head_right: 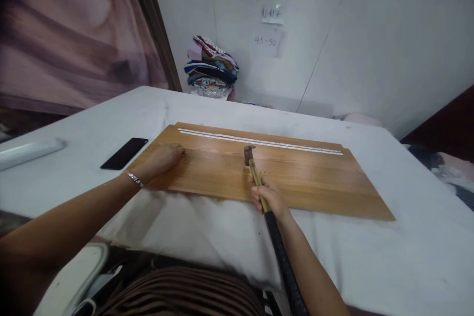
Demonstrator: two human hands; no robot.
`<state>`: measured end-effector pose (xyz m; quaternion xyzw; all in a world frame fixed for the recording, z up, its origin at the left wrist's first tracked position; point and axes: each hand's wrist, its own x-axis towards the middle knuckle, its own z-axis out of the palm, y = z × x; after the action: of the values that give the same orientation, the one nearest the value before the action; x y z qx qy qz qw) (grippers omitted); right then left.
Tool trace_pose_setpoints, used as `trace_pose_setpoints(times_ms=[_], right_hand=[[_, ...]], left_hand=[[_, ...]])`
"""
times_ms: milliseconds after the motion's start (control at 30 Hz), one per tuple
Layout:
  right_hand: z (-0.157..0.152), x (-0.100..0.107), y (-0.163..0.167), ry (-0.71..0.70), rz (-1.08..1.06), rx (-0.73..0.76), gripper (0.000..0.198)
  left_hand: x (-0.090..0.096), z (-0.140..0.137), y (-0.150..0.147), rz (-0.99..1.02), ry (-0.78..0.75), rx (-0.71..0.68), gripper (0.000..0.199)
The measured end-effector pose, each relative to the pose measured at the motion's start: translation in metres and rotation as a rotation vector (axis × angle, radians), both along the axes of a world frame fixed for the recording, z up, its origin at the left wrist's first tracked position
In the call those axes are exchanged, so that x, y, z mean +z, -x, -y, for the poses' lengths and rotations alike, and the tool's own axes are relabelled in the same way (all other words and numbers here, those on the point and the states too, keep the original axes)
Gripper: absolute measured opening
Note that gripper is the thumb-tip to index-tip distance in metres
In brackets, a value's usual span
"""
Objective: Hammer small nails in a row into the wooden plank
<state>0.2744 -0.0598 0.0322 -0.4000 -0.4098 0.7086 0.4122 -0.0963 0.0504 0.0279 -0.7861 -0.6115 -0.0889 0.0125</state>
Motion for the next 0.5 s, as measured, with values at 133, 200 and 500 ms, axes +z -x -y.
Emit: trace_pose_setpoints(times_ms=[133,200,500], right_hand=[[0.0006,0.0,0.0004,0.004,0.011,0.026,0.035],[0.0005,-0.0012,0.001,0.016,0.016,0.036,0.035],[-0.0008,-0.003,0.0025,0.02,-0.02,0.042,0.035]], left_hand=[[-0.0003,-0.0031,0.0007,-0.118,0.054,-0.019,0.023],[0.0003,-0.0037,-0.0008,-0.123,0.064,-0.022,0.022],[0.0074,0.0052,-0.004,-0.142,0.043,0.009,0.023]])
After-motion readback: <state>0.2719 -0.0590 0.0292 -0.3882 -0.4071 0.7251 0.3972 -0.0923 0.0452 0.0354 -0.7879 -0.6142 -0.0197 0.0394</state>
